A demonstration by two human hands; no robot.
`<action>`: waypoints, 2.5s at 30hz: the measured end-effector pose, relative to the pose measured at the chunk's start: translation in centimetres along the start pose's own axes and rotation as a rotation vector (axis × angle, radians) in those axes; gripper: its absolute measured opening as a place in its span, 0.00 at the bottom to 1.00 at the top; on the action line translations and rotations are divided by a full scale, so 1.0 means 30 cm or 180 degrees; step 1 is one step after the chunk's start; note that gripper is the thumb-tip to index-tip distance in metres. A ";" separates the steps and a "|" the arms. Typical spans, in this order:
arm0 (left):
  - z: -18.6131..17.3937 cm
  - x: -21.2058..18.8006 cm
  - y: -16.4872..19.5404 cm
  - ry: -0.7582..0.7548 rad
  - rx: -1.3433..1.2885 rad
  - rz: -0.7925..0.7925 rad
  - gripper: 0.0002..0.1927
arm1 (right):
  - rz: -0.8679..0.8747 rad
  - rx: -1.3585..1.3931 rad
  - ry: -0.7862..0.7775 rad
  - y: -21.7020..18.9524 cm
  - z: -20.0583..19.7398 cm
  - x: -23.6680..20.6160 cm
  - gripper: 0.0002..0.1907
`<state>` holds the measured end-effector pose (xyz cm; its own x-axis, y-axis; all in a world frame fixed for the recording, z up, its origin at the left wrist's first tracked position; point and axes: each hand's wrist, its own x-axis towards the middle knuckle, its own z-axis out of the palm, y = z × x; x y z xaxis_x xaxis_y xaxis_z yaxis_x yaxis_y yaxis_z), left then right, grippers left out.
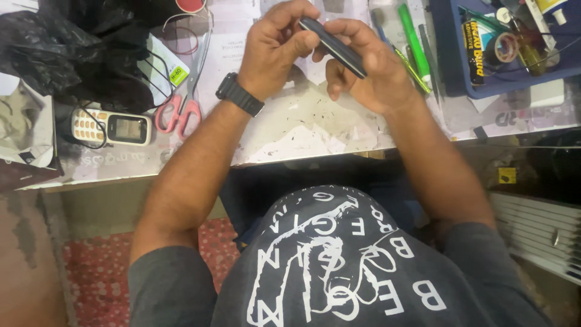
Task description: The person removes the back cover and battery from a feature phone, then uses a small screwdriver to unscrew and adjust components on the internal circuit board. The person places the phone on a cluttered workbench and manipulates the internal parts with both hands.
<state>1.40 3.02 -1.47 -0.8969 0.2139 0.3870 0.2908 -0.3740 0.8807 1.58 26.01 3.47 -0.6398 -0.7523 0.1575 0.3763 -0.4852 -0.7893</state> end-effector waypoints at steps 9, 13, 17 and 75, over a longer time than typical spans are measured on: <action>-0.016 0.007 0.009 0.0263 -0.0122 -0.0555 0.20 | -0.0632 -0.1701 0.0710 0.050 -0.027 -0.028 0.30; -0.017 0.002 0.023 0.0120 0.0012 -0.0583 0.20 | -0.0868 -0.2225 0.0928 0.074 -0.028 -0.024 0.20; -0.017 0.000 0.040 -0.0010 0.0095 -0.0633 0.21 | -0.0977 -0.2621 0.1079 0.069 -0.002 -0.016 0.18; 0.000 -0.017 0.029 -0.0534 -0.1422 -0.1607 0.27 | -0.1645 -0.4325 0.0797 0.098 0.024 -0.007 0.31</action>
<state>2.11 2.58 -0.91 -0.8123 0.5826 0.0282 -0.3459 -0.5201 0.7810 3.31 24.41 1.55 -0.6541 -0.4662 0.5957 -0.7374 0.2177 -0.6394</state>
